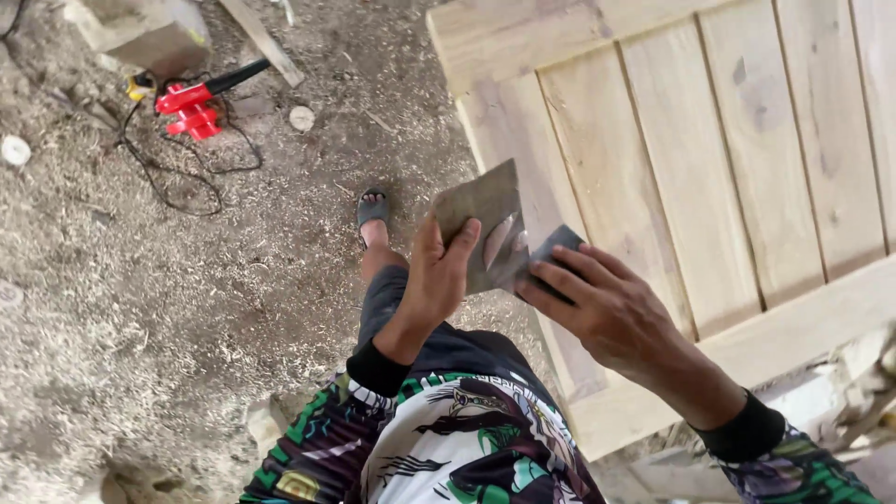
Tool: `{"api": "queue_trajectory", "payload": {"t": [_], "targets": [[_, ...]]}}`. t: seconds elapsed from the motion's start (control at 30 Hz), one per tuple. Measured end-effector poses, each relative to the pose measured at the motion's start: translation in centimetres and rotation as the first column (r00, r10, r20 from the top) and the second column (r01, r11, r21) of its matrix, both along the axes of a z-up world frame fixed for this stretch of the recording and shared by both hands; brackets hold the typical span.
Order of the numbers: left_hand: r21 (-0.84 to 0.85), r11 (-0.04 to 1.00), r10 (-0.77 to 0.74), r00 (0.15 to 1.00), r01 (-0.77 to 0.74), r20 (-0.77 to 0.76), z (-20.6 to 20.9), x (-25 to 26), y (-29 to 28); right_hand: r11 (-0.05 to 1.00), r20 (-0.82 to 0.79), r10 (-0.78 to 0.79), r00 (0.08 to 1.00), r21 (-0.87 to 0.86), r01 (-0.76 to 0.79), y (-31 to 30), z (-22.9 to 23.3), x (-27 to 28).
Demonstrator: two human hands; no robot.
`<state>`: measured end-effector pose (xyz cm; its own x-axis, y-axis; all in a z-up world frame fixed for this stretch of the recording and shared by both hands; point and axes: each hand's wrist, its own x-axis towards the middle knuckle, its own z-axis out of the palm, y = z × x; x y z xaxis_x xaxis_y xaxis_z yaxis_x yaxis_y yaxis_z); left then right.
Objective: Applying wood filler and sanding gaps on a wooden door.
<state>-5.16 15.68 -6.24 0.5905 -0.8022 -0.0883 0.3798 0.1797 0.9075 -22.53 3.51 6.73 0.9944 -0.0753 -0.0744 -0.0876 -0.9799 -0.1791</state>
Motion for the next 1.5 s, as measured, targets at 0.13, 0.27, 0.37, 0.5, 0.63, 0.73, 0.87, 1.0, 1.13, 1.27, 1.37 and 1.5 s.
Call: {"api": "queue_trajectory", "payload": {"t": [0.13, 0.27, 0.37, 0.5, 0.63, 0.73, 0.87, 1.0, 1.13, 1.27, 1.37, 1.5], "targets": [[-0.024, 0.986, 0.162, 0.974, -0.168, -0.157, -0.2, 4.8, 1.5, 0.998, -0.078, 0.038, 0.996, 0.049, -0.034, -2.9, -5.4, -0.5], [-0.117, 0.886, 0.407, 0.875, -0.448, -0.263, 1.0, 10.1, 4.4, 0.939, -0.222, -0.188, 0.957, 0.245, 0.242, -8.6, -7.3, 4.6], [-0.04, 0.847, 0.519, 0.841, -0.53, -0.156, -3.2, 10.9, 7.7, 0.945, -0.261, -0.218, 0.94, 0.186, 0.27, -12.8, -9.4, 9.7], [0.042, 0.814, 0.58, 0.809, -0.579, -0.095, -3.0, 11.1, 9.7, 0.957, -0.311, -0.204, 0.928, 0.137, 0.257, -17.5, -14.0, 15.2], [0.023, 0.759, 0.642, 0.742, -0.651, -0.193, -1.7, 11.3, 10.4, 0.973, -0.365, -0.167, 0.916, 0.086, 0.212, -19.2, -15.6, 19.6], [0.085, 0.735, 0.673, 0.71, -0.673, -0.205, -2.0, 11.1, 11.5, 0.985, -0.372, -0.128, 0.919, 0.06, 0.162, -18.9, -17.0, 20.9], [0.079, 0.695, 0.716, 0.678, -0.715, -0.166, -2.7, 11.3, 12.4, 0.979, -0.325, -0.195, 0.926, -0.006, 0.204, -18.6, -19.9, 20.6], [0.087, 0.654, 0.755, 0.64, -0.752, -0.143, -3.2, 11.5, 12.5, 0.984, 0.064, -0.174, 0.983, 0.042, 0.172, -16.4, -24.4, 15.2], [0.112, 0.652, 0.756, 0.632, -0.75, -0.169, -3.7, 11.2, 13.0, 0.987, -0.015, -0.16, 0.987, -0.037, 0.159, -15.0, -20.8, 15.1], [0.127, 0.642, 0.766, 0.624, -0.756, -0.158, -3.4, 11.3, 13.4, 0.963, -0.246, -0.247, 0.937, 0.043, 0.266, -17.0, -18.1, 16.6], [0.098, 0.656, 0.752, 0.635, -0.749, -0.177, -1.8, 11.8, 13.3, 0.943, -0.163, -0.301, 0.939, 0.093, 0.319, -17.4, -16.6, 17.9], [0.081, 0.697, 0.715, 0.68, -0.713, -0.161, -1.1, 12.1, 12.9, 0.865, -0.06, -0.416, 0.908, 0.281, 0.415, -16.6, -13.7, 16.5]]}}
